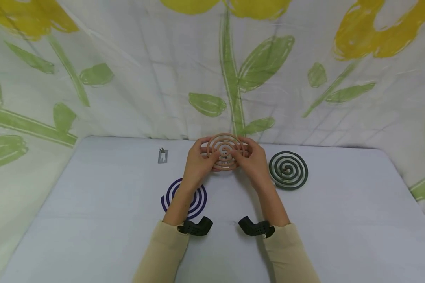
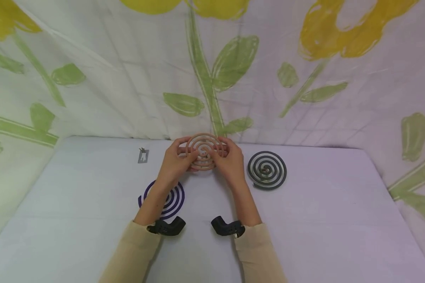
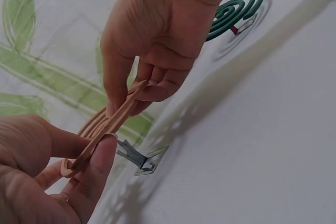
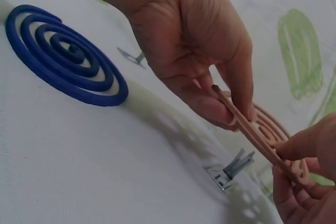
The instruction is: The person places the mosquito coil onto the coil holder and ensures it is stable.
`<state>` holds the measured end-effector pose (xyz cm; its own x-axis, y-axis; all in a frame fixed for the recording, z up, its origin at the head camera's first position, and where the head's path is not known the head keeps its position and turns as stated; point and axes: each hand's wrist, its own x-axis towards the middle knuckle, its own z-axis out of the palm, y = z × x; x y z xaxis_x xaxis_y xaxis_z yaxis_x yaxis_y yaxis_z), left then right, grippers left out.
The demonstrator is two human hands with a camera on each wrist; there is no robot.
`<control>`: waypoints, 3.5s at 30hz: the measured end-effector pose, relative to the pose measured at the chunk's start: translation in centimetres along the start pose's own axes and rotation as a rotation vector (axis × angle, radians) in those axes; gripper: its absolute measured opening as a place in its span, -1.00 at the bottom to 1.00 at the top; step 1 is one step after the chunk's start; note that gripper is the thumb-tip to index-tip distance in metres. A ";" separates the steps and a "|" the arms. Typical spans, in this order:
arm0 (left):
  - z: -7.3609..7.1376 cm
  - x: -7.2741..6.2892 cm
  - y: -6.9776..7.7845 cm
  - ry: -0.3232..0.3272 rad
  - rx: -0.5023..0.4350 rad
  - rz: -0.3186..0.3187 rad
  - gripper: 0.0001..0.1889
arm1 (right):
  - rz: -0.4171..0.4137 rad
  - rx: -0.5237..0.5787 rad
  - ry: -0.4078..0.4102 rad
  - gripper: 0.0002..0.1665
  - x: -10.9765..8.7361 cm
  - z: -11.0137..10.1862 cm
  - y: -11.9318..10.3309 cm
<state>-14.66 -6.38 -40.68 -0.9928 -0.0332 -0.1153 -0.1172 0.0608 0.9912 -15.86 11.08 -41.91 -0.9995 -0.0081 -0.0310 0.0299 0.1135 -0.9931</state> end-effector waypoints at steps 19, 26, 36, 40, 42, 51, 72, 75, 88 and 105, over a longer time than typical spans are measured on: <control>0.5 0.1 -0.4 0.053 0.048 -0.014 -0.43 | 0.028 -0.026 0.056 -0.32 0.2 0.7 0.5; 0.5 0.3 -0.6 0.057 0.050 -0.013 -0.42 | 0.033 -0.041 0.067 -0.31 0.1 0.8 0.4; 0.5 0.3 -0.6 0.047 0.034 -0.016 -0.40 | 0.019 -0.083 0.075 -0.32 0.2 0.8 0.4; 0.5 0.4 -0.7 0.058 0.078 -0.008 -0.41 | 0.016 -0.113 0.080 -0.33 0.2 0.8 0.5; 0.6 0.3 -0.7 0.061 0.087 -0.006 -0.42 | 0.009 -0.135 0.086 -0.34 0.2 0.8 0.6; 0.7 0.3 -0.8 0.052 0.069 -0.013 -0.42 | 0.001 -0.177 0.096 -0.34 0.4 0.7 0.7; 0.9 0.3 -0.7 0.064 0.122 0.005 -0.45 | -0.028 -0.222 0.116 -0.35 0.6 0.7 0.8; 0.9 0.3 -0.7 0.064 0.117 0.008 -0.45 | -0.025 -0.221 0.120 -0.35 0.6 0.7 0.8; 0.9 0.3 -1.0 0.055 0.122 0.014 -0.45 | -0.013 -0.237 0.130 -0.38 0.4 0.6 0.7; 0.9 0.3 -0.9 0.064 0.142 0.024 -0.46 | -0.022 -0.227 0.121 -0.37 0.6 0.6 1.1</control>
<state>-14.91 -5.53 -41.68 -0.9922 -0.0935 -0.0824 -0.1000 0.2024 0.9742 -16.46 10.58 -43.06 -0.9943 0.1047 0.0182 0.0181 0.3353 -0.9419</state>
